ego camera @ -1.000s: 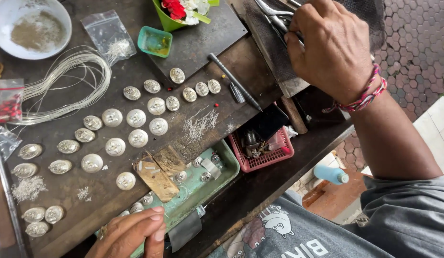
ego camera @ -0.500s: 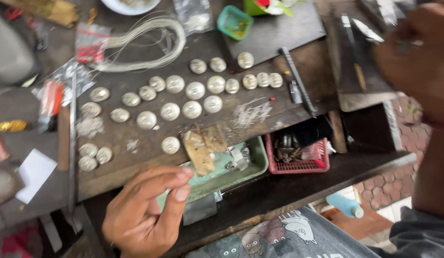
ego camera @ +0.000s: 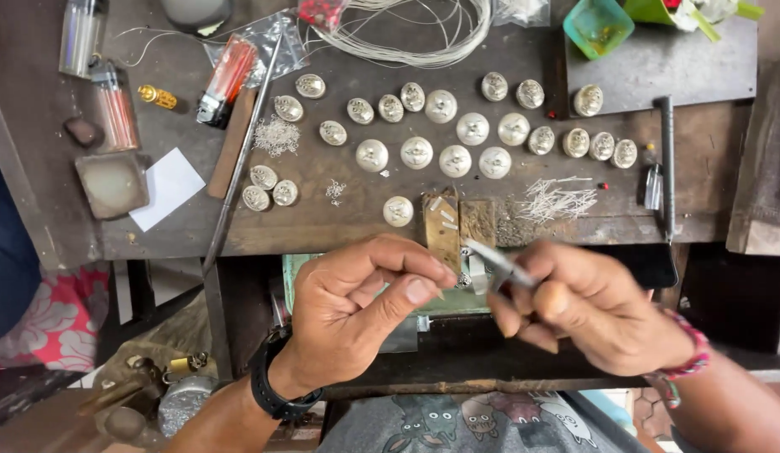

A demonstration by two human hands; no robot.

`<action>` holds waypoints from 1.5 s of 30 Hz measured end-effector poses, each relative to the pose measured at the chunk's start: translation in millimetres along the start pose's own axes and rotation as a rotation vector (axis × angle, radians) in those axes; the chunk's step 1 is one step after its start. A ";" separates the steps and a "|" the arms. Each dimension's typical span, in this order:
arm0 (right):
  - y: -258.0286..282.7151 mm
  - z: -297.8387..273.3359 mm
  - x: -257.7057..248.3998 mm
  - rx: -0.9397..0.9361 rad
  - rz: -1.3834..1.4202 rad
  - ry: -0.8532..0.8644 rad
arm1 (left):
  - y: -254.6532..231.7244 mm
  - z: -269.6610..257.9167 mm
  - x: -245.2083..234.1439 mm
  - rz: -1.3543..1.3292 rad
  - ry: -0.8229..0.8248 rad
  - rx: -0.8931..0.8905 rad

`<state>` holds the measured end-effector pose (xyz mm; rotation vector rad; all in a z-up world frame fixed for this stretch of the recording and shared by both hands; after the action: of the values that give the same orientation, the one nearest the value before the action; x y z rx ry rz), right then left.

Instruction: Using needle-nose pliers to bend and shape small silver wire components on a jeweler's workbench.

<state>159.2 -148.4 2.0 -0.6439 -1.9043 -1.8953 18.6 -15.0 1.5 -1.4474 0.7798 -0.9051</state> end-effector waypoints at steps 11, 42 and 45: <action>-29.7 2.7 -0.3 0.344 0.358 0.071 | 4.9 -3.1 -7.6 -0.157 -0.006 -0.052; -41.2 6.4 1.8 0.407 0.545 0.082 | 3.8 -3.2 -10.4 -0.110 -0.043 -0.051; -41.5 6.1 2.0 0.405 0.551 0.081 | 4.2 -3.1 -10.3 -0.094 -0.043 -0.044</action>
<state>134.5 -141.7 -31.2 -0.8327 -1.7496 -1.1416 11.2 -7.8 -3.6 -1.5483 0.7087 -0.9305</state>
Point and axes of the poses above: each hand's wrist, its own z-axis towards the middle knuckle, its own x-axis out of the palm, y = z × x, the point moved 2 cm from there along z, towards the middle knuckle, and after that the axes turned 11 degrees about z, right-handed, at the moved point
